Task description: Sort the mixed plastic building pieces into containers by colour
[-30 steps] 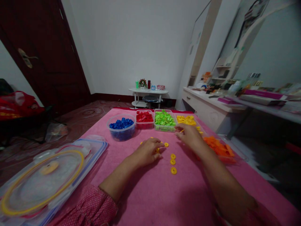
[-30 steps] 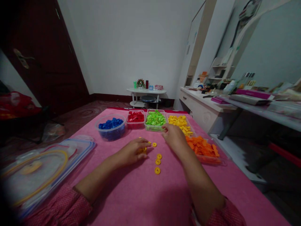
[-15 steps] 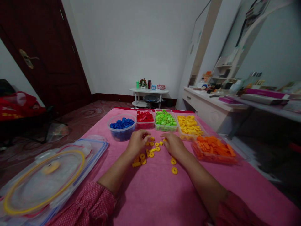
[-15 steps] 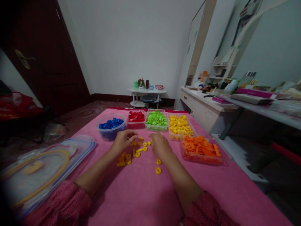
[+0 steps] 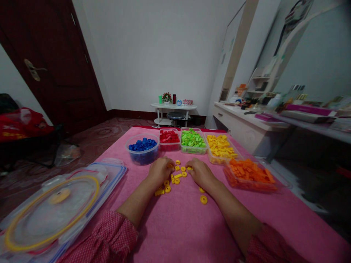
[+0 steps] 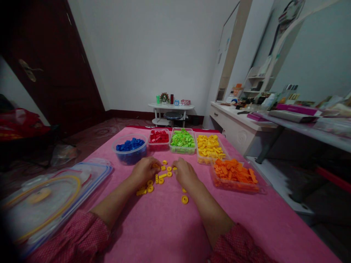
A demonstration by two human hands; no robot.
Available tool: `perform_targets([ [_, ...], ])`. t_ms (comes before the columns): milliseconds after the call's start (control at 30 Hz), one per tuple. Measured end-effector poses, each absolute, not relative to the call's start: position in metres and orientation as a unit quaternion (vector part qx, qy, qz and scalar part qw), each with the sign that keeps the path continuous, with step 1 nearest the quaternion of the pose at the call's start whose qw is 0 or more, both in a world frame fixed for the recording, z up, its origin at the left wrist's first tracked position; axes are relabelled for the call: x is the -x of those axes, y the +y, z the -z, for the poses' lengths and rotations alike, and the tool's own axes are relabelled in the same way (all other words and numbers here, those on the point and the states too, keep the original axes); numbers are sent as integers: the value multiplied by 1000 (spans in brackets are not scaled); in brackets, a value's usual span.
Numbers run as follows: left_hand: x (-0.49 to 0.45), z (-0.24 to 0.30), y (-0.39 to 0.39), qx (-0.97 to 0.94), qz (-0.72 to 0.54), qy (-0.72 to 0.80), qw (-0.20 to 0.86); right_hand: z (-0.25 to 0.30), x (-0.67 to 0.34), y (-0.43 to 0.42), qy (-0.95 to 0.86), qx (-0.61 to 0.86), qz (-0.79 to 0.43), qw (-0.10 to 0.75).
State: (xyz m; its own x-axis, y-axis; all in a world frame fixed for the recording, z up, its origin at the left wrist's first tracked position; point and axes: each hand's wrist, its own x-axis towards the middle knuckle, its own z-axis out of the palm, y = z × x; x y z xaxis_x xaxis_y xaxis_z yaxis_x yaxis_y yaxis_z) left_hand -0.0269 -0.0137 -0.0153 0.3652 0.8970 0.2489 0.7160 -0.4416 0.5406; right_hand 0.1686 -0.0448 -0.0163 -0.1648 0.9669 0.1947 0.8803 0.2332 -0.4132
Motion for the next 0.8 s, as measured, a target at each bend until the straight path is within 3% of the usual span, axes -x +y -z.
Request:
perform_targets([
  [100,22,10,-14,-734,-346,484,328,12,-163,-45,-714,586,-202,325],
  [167,18,5,-14,-667,-382,453,451,8,-157,-46,-602,554,-374,437],
  [233,15,-1,-16,-631,-411,417,509,4,-151,-48,-458,497,-530,512],
  [400,7,-12,-25,-668,-460,374,449,-4,-141,-55,-340,430,-656,519],
  [600,-1,-21,-42,-776,-403,375,306,-12,-139,-61,-218,326,-782,484],
  [800,-5,-24,-47,-795,-415,318,306,-10,-136,-63,-219,300,-803,466],
])
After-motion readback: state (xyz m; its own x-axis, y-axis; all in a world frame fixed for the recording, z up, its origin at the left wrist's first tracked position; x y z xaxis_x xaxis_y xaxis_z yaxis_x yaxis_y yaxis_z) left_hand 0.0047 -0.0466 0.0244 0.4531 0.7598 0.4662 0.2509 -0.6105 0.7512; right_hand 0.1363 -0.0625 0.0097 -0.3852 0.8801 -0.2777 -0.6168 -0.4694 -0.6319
